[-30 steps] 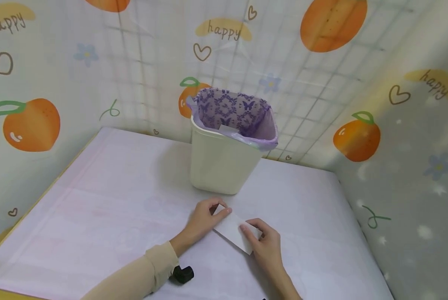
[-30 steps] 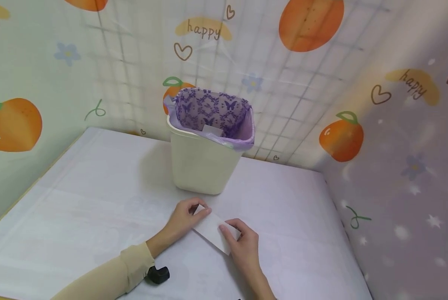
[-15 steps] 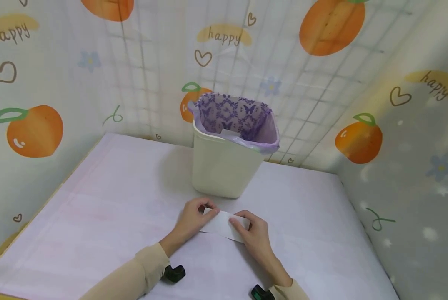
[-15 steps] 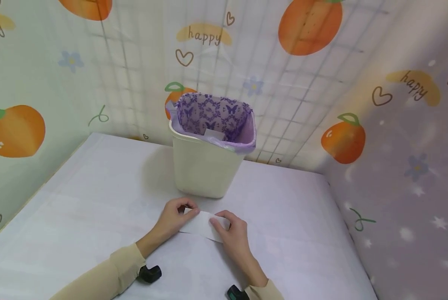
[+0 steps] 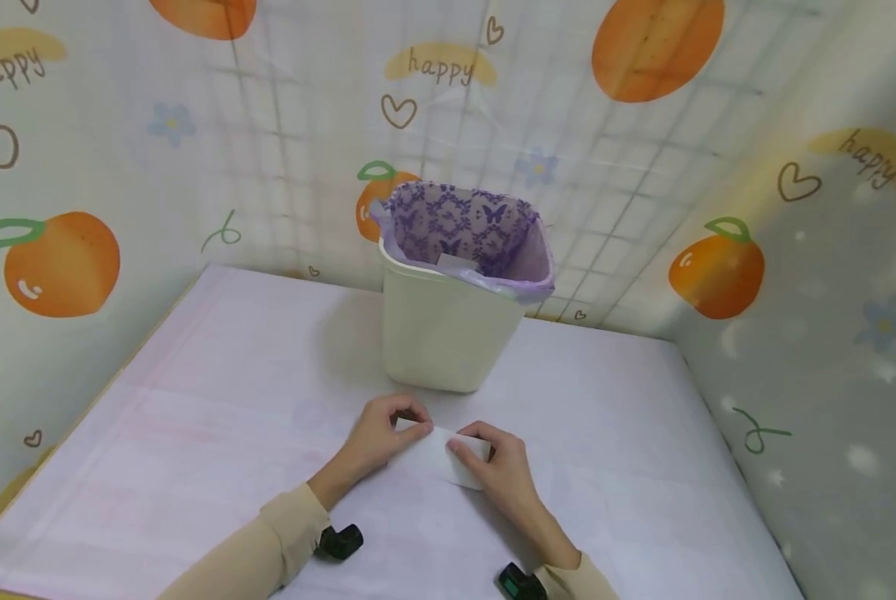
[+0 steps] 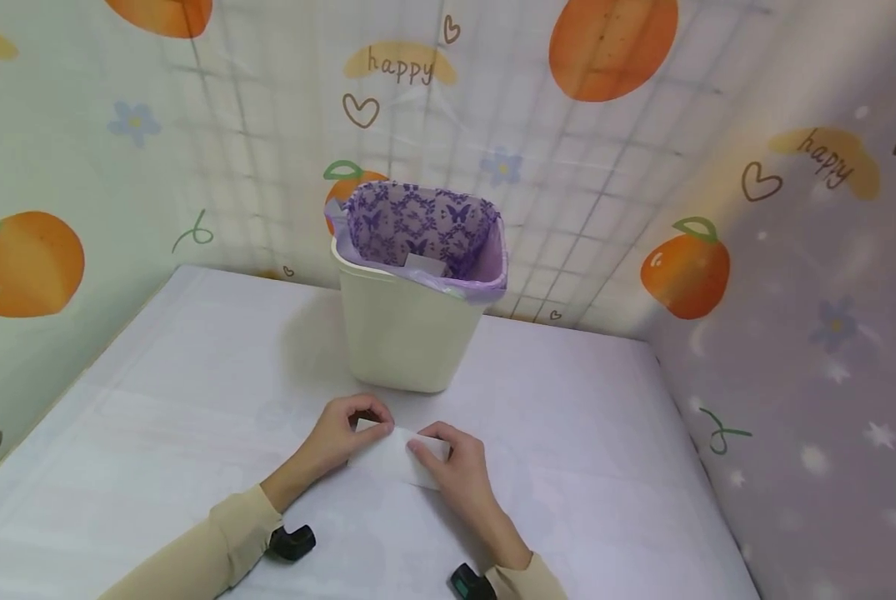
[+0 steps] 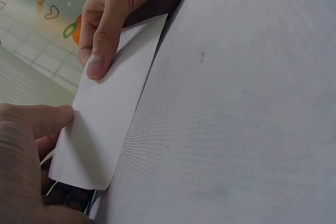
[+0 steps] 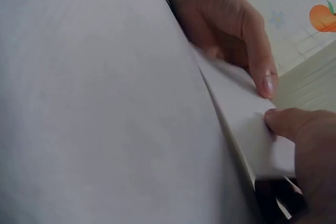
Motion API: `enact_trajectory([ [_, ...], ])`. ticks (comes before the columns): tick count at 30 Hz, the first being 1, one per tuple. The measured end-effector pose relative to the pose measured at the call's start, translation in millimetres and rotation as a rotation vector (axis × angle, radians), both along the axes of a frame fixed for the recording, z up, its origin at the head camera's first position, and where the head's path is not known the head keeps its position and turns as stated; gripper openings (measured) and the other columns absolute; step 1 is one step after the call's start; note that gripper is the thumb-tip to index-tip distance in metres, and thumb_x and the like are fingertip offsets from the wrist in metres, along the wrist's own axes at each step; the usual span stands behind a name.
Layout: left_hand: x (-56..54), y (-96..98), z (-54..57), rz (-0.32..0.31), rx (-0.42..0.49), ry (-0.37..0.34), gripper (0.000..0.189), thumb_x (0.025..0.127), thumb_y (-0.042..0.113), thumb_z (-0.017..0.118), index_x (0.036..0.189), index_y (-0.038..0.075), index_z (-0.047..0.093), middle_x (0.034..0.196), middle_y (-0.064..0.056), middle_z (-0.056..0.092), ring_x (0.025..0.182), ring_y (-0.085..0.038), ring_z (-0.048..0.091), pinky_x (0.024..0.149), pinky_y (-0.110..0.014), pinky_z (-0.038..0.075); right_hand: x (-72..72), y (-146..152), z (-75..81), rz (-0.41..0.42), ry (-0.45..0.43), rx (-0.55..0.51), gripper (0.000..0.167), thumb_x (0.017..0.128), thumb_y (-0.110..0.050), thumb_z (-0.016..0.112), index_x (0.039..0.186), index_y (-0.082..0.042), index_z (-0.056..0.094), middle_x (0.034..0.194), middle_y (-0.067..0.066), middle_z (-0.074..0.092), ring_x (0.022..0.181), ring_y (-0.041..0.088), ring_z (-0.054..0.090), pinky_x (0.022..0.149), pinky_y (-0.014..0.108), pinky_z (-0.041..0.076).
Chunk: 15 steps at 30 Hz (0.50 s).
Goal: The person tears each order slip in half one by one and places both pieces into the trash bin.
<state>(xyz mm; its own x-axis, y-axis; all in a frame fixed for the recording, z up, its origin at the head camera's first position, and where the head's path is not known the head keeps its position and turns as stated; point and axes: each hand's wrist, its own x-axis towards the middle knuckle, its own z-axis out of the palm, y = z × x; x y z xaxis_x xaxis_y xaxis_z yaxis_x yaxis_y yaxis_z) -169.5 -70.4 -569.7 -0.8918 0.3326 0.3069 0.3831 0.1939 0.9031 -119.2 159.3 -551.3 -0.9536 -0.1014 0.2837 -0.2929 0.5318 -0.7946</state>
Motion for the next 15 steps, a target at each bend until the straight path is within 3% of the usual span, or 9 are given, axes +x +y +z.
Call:
enact_trajectory([
  [5,1.2,0.3,-0.3,-0.067,0.022,-0.007,0.005,0.093,0.015,0.081,0.092,0.013,0.077,0.093,0.005,0.075,0.093,-0.010,0.072,0.090,-0.030,0.057,3.4,-1.2,-2.1,0.037,0.016,0.018,0.007,0.091,-0.026,0.085,0.093,-0.026,0.078,0.089,-0.012,0.076,0.073,0.004,0.055,0.071,0.020,0.046],
  [10,2.2,1.0,0.6,-0.102,0.006,0.001,0.004,0.092,0.014,0.082,0.092,0.013,0.078,0.093,0.004,0.075,0.092,-0.010,0.072,0.090,-0.029,0.057,6.4,-2.8,-2.6,0.089,0.095,0.075,0.009,0.091,-0.016,0.084,0.094,-0.021,0.077,0.091,-0.011,0.078,0.090,0.005,0.071,0.082,0.025,0.056],
  [15,5.2,-1.4,1.7,-0.124,-0.022,-0.020,0.005,0.091,0.013,0.082,0.091,0.014,0.078,0.093,0.004,0.074,0.092,-0.010,0.071,0.090,-0.029,0.057,10.2,-6.2,-2.3,0.122,0.112,0.082,0.007,0.092,-0.014,0.083,0.093,-0.017,0.077,0.090,-0.011,0.077,0.090,0.006,0.072,0.085,0.027,0.057],
])
